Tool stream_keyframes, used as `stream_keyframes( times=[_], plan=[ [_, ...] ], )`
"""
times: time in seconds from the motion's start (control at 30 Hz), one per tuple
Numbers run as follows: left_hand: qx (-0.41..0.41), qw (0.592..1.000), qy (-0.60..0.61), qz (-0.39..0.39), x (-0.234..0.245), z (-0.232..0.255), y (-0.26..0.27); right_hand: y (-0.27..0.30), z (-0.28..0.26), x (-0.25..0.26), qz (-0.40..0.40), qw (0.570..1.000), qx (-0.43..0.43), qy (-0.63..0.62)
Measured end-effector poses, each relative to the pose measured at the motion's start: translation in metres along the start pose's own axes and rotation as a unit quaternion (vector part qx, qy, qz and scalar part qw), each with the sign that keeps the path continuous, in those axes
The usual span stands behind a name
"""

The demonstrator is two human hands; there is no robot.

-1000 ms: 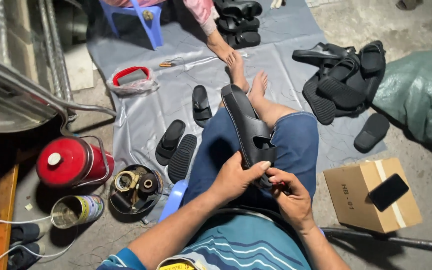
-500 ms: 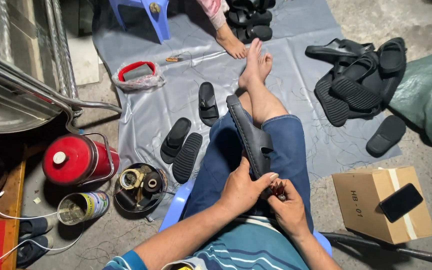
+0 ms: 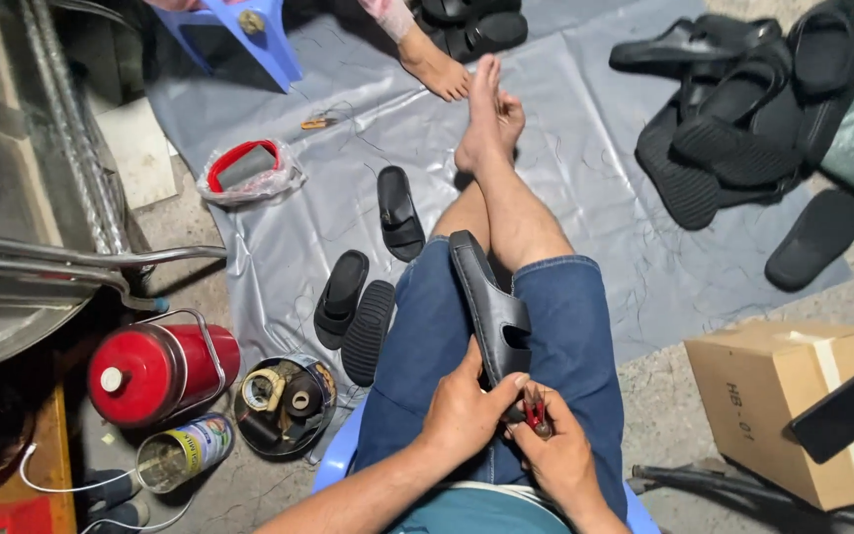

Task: Hand-sewing the sole of a black sandal using a needle and thread

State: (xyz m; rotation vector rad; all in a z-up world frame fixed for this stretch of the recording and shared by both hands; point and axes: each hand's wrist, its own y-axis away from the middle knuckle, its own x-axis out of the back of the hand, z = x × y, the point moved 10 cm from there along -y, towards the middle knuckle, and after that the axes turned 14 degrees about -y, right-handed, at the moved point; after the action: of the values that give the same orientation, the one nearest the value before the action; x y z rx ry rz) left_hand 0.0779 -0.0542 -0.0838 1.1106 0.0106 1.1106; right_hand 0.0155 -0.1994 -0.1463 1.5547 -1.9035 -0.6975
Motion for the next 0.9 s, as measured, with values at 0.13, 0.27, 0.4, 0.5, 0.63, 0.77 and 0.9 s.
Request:
stream_keyframes(
  times=[0.13, 0.27, 0.4, 0.5, 0.63, 0.77, 0.9],
  plan=[
    [0.022, 1.000, -0.002, -0.018, -0.008, 0.002, -0.009, -0.008, 0.008, -0.002, -0.040, 0.997, -0.006, -0.066],
    [0.048, 0.998, -0.032, -0.030, -0.012, -0.002, -0.013, -0.015, 0.019, 0.001, -0.054, 0.998, 0.009, -0.042],
    [-0.068, 0.992, 0.107, -0.009, -0.015, -0.011, -0.030, -0.009, -0.006, -0.005, -0.140, 0.976, 0.155, -0.062],
    [-0.162, 0.913, 0.350, -0.134, -0.012, -0.012, -0.022, -0.011, 0.011, 0.001, -0.140, 0.970, 0.054, -0.189],
    [-0.152, 0.858, 0.432, -0.235, -0.021, -0.043, -0.012, -0.016, 0.018, 0.003, -0.129, 0.960, 0.026, -0.247],
    [-0.078, 0.888, 0.402, -0.210, -0.031, -0.072, -0.017, -0.015, 0.020, 0.003, -0.128, 0.970, 0.039, -0.204],
    [-0.151, 0.870, 0.434, -0.180, -0.017, -0.036, -0.010, -0.008, 0.006, 0.008, -0.093, 0.969, 0.107, -0.200]
  ],
)
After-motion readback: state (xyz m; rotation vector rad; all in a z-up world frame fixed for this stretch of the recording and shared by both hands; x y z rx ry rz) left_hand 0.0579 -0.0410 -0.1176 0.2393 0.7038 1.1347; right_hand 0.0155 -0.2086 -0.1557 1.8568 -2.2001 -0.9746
